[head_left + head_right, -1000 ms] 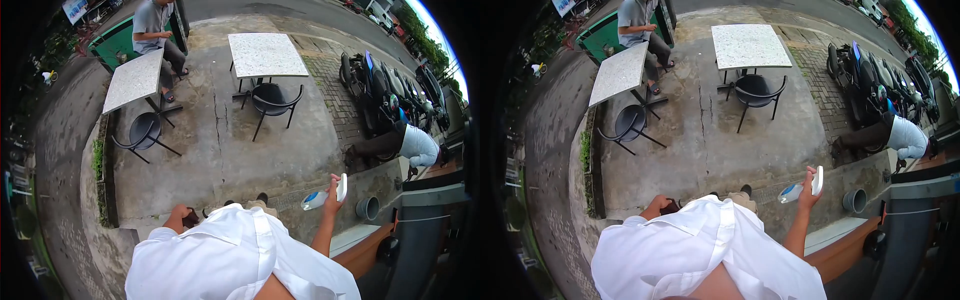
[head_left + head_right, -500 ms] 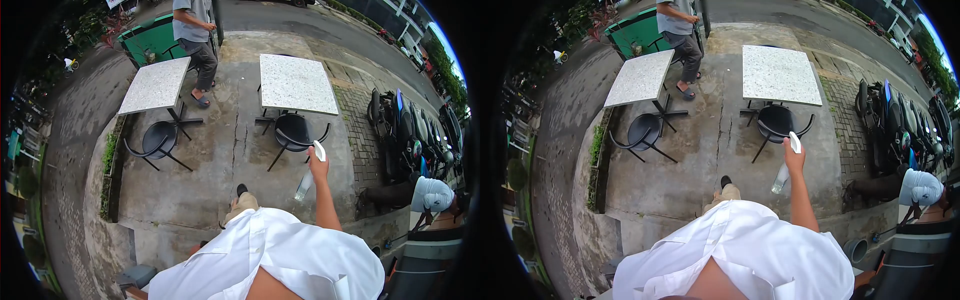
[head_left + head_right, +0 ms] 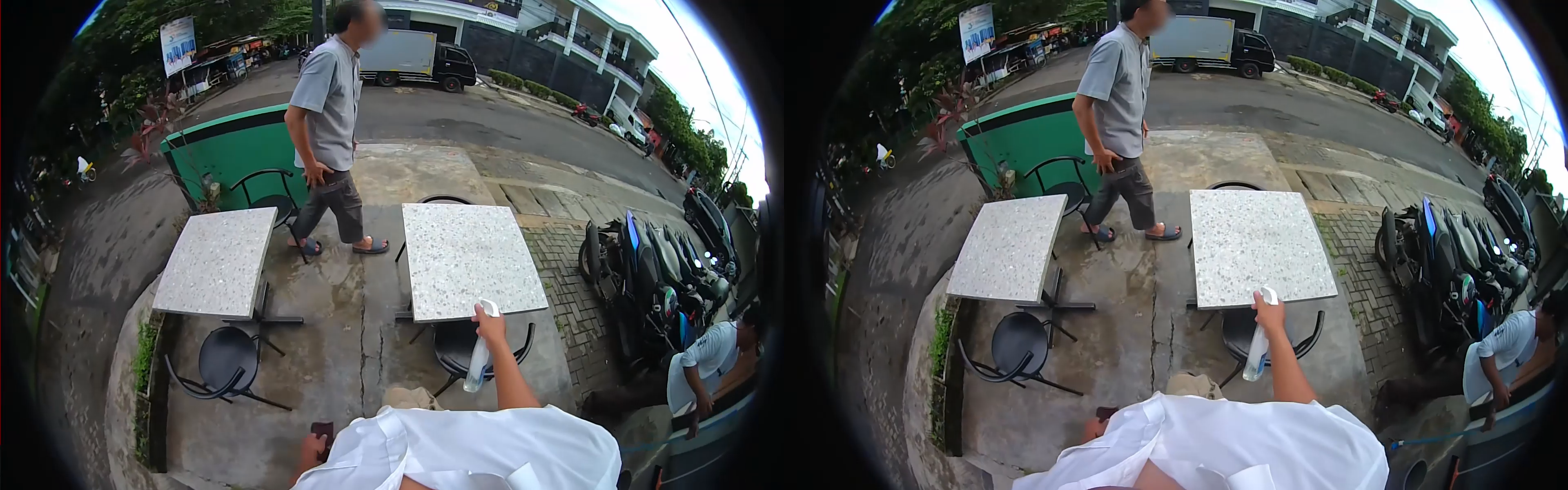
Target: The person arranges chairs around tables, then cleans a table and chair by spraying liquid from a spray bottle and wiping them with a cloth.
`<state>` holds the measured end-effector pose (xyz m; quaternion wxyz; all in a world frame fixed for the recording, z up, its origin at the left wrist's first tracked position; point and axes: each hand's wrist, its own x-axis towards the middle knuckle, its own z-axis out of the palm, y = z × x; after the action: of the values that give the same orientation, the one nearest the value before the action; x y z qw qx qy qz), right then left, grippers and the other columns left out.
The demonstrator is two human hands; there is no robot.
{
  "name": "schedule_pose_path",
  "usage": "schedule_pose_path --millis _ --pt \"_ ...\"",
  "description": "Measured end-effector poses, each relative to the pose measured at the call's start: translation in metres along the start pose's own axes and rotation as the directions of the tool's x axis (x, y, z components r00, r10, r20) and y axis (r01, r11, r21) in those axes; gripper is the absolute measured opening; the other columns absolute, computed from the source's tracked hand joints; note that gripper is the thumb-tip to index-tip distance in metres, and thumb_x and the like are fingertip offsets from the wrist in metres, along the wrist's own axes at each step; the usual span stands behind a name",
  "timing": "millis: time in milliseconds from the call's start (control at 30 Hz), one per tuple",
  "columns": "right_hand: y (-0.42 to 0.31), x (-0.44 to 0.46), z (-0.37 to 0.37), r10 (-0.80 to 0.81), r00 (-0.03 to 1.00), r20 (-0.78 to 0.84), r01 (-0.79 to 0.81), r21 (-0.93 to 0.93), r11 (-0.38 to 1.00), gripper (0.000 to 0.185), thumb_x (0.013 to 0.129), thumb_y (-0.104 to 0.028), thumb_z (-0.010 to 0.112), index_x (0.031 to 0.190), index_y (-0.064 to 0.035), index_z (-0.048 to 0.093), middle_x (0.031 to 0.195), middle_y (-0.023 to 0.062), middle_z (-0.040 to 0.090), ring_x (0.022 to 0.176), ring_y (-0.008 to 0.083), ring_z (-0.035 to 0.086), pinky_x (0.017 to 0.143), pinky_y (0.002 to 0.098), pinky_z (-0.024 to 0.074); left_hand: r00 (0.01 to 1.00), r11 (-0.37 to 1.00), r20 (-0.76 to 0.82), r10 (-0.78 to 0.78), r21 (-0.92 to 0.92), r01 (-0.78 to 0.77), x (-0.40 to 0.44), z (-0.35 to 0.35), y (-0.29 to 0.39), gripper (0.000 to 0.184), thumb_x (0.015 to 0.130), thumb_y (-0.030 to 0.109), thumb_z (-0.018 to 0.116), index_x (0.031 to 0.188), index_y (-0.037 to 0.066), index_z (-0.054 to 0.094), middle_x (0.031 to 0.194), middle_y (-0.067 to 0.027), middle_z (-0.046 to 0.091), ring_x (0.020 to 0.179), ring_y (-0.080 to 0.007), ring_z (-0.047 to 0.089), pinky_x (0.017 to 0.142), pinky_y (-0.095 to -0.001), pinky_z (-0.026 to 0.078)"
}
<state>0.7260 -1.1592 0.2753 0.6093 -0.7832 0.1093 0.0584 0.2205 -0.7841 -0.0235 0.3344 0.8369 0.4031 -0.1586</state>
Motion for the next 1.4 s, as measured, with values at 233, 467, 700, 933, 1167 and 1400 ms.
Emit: schedule_pose_path --millis 233,467,700,933,1167,1400 --pt "0.038 0.117 0.027 0.195 0.968 -0.156 -0.196 0.011 0.981 0.037 0.092 -0.037 0.074 0.109 -0.0046 0.071 0.076 0.007 0.073 0.047 0.0135 0.052 0.046 0.0308 0.0446 0.983 0.99 -0.119 0.14 -0.011 -0.142 0.201 -0.157 0.216 0.055 0.093 0.054 0.06 0.105 0.002 0.072 0.108 -0.0263 0.07 0.106 -0.0454 0.065 0.091 -0.0513 0.052" --pt "0.036 0.161 0.053 0.245 0.916 -0.317 -0.199 0.172 0.965 0.035 0.091 -0.03 0.076 0.113 -0.0044 0.069 0.083 0.0079 0.074 0.05 0.0142 0.055 0.046 0.0298 0.0466 0.947 0.935 -0.095 0.307 0.217 -0.281 0.315 -0.234 0.301 0.053 0.093 0.054 0.058 0.098 0.004 0.074 0.105 -0.0265 0.07 0.104 -0.0463 0.065 0.091 -0.0521 0.052" --pt "0.056 0.167 0.082 0.27 0.873 -0.406 -0.102 0.39 0.915 0.027 0.088 -0.022 0.079 0.106 -0.0037 0.071 0.08 0.0051 0.072 0.055 0.0133 0.059 0.048 0.0275 0.0493 0.961 0.889 0.06 0.271 0.367 -0.274 0.439 -0.273 0.355 0.055 0.093 0.05 0.061 0.121 0.003 0.066 0.119 -0.0262 0.068 0.114 -0.0444 0.064 0.098 -0.0512 0.051" --pt "0.026 0.135 0.133 0.411 0.755 -0.51 -0.26 0.343 0.903 0.033 0.093 -0.033 0.074 0.107 -0.0027 0.07 0.075 0.005 0.069 0.049 0.0118 0.053 0.046 0.0287 0.044 0.908 0.789 0.276 0.316 0.455 -0.413 0.57 -0.28 0.445 0.067 0.087 0.043 0.073 0.138 0.005 0.055 0.121 -0.0232 0.069 0.114 -0.0419 0.065 0.098 -0.0492 0.052" --pt "0.043 0.139 0.219 0.496 0.51 -0.703 -0.391 0.324 0.861 0.04 0.088 -0.044 0.077 0.085 -0.0049 0.072 0.065 0.0029 0.064 0.051 0.014 0.058 0.051 0.0329 0.0472 0.716 0.678 0.371 0.591 0.252 -0.691 0.69 -0.294 0.528 0.056 0.091 0.041 0.07 0.132 0.005 0.058 0.124 -0.0265 0.067 0.118 -0.0454 0.061 0.1 -0.0496 0.049" --pt "-0.046 0.156 0.283 0.427 0.453 -0.783 -0.124 0.419 0.9 0.04 0.092 -0.043 0.074 0.099 -0.0041 0.072 0.073 0.0005 0.067 0.057 0.0087 0.055 0.054 0.0287 0.0469 0.612 0.575 0.515 0.6 0.254 -0.778 0.755 -0.32 0.528 0.048 0.091 0.036 0.069 0.124 0.001 0.06 0.115 -0.0263 0.069 0.11 -0.0456 0.064 0.094 -0.0501 0.05"
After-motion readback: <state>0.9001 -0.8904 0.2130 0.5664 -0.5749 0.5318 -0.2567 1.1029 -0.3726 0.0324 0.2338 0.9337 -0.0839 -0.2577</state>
